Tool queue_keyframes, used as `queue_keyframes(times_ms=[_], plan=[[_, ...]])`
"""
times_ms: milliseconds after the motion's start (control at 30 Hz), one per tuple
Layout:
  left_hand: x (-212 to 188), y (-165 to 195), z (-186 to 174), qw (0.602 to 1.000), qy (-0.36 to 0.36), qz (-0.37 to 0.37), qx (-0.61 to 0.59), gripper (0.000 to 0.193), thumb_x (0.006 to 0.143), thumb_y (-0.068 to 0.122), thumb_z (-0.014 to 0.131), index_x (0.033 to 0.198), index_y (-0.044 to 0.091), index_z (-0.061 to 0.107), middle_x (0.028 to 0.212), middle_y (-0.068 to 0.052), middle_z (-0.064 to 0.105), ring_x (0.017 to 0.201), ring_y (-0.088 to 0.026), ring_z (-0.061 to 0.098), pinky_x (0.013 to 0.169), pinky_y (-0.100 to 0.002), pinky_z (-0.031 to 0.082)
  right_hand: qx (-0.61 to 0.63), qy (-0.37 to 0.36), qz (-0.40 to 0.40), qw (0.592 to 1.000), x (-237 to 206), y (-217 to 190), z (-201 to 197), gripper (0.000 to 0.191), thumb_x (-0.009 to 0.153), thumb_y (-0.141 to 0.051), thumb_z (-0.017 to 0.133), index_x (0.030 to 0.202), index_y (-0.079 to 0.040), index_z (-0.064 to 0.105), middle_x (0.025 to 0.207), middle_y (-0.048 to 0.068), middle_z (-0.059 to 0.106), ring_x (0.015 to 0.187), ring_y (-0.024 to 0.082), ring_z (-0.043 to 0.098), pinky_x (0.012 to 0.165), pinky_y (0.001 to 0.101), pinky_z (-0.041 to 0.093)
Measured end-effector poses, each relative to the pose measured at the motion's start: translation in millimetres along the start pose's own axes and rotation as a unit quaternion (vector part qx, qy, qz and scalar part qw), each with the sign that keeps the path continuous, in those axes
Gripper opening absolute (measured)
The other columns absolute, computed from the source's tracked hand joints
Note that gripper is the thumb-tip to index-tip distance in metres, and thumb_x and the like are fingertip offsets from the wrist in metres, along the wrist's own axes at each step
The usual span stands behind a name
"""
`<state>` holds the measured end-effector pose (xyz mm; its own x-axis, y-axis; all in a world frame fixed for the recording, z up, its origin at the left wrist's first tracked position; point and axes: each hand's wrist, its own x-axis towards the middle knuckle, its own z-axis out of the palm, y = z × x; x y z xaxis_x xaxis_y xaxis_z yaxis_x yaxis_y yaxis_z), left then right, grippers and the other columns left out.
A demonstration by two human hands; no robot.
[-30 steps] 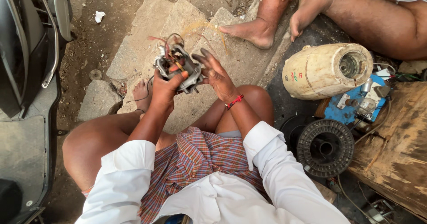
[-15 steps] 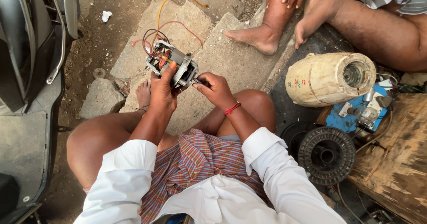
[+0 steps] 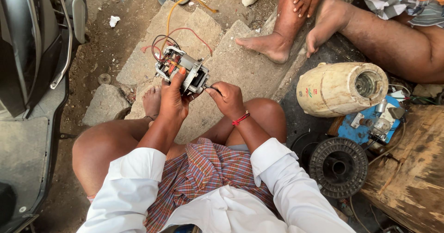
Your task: The person sits on the ground holding an electric motor and uses a screwdriver to work on its parts, fitting a cylindrical component onto the motor shaft and adjusting the wiring. They then connect the motor to a power supply and test it, producing sparks near the terminal.
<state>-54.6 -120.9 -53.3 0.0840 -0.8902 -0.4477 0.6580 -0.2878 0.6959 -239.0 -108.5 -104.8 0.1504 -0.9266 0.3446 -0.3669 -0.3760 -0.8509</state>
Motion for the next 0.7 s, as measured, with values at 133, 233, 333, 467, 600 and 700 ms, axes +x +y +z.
queue_keyframes(times_ms=[133, 233, 333, 467, 600, 700], plan=[[-2, 1, 2, 1.0, -0.011, 0.011, -0.001, 0.058, 0.089, 0.029, 0.077, 0.137, 0.017, 0.045, 0.116, -0.009, 0.07, 0.096, -0.026, 0.075, 0.072, -0.051, 0.066, 0.21, -0.064, 0.173, 0.96, -5, 23, 7, 0.032, 0.106, -0.026, 0.066, 0.085, -0.002, 0.066, 0.069, 0.005, 0.065, 0.059, 0.012, 0.061, 0.053, 0.0292, 0.049], [-3, 2, 2, 1.0, -0.017, 0.007, -0.011, 0.058, 0.091, 0.03, 0.076, 0.139, 0.015, 0.046, 0.117, -0.01, 0.07, 0.096, -0.027, 0.075, 0.072, -0.05, 0.066, 0.262, -0.069, 0.176, 0.947, -5, 26, 11, 0.026, 0.104, -0.026, 0.065, 0.095, -0.002, 0.068, 0.075, 0.004, 0.068, 0.062, 0.01, 0.062, 0.055, 0.0264, 0.051], [-1, 3, 3, 1.0, -0.013, 0.009, -0.014, 0.059, 0.09, 0.032, 0.075, 0.138, 0.016, 0.046, 0.116, -0.01, 0.07, 0.095, -0.027, 0.075, 0.071, -0.05, 0.066, 0.164, -0.015, 0.073, 0.984, -2, 16, 12, 0.025, 0.096, -0.021, 0.073, 0.106, 0.0, 0.064, 0.083, 0.006, 0.07, 0.071, 0.011, 0.065, 0.062, 0.0266, 0.053], [-2, 2, 2, 1.0, 0.0, -0.003, -0.019, 0.061, 0.088, 0.033, 0.076, 0.139, 0.015, 0.046, 0.116, -0.01, 0.071, 0.096, -0.028, 0.075, 0.074, -0.053, 0.066, 0.048, 0.012, 0.046, 0.998, -2, -5, 7, 0.021, 0.092, -0.013, 0.079, 0.106, -0.002, 0.066, 0.085, 0.008, 0.071, 0.072, 0.013, 0.067, 0.063, 0.0286, 0.054], [-3, 1, 3, 1.0, 0.0, -0.014, -0.027, 0.061, 0.089, 0.033, 0.075, 0.138, 0.014, 0.044, 0.117, -0.01, 0.069, 0.099, -0.028, 0.074, 0.077, -0.056, 0.066, -0.017, 0.049, -0.022, 0.998, 1, -19, 1, 0.016, 0.094, -0.013, 0.078, 0.102, -0.004, 0.069, 0.09, 0.011, 0.072, 0.076, 0.019, 0.069, 0.066, 0.0311, 0.054], [-3, 1, 4, 0.999, -0.012, -0.014, -0.034, 0.061, 0.089, 0.032, 0.074, 0.138, 0.015, 0.043, 0.119, -0.01, 0.067, 0.102, -0.029, 0.073, 0.079, -0.058, 0.065, -0.025, 0.056, -0.032, 0.998, 1, -22, -2, 0.014, 0.095, -0.014, 0.077, 0.099, -0.003, 0.07, 0.087, 0.011, 0.071, 0.074, 0.02, 0.069, 0.066, 0.0319, 0.054]])
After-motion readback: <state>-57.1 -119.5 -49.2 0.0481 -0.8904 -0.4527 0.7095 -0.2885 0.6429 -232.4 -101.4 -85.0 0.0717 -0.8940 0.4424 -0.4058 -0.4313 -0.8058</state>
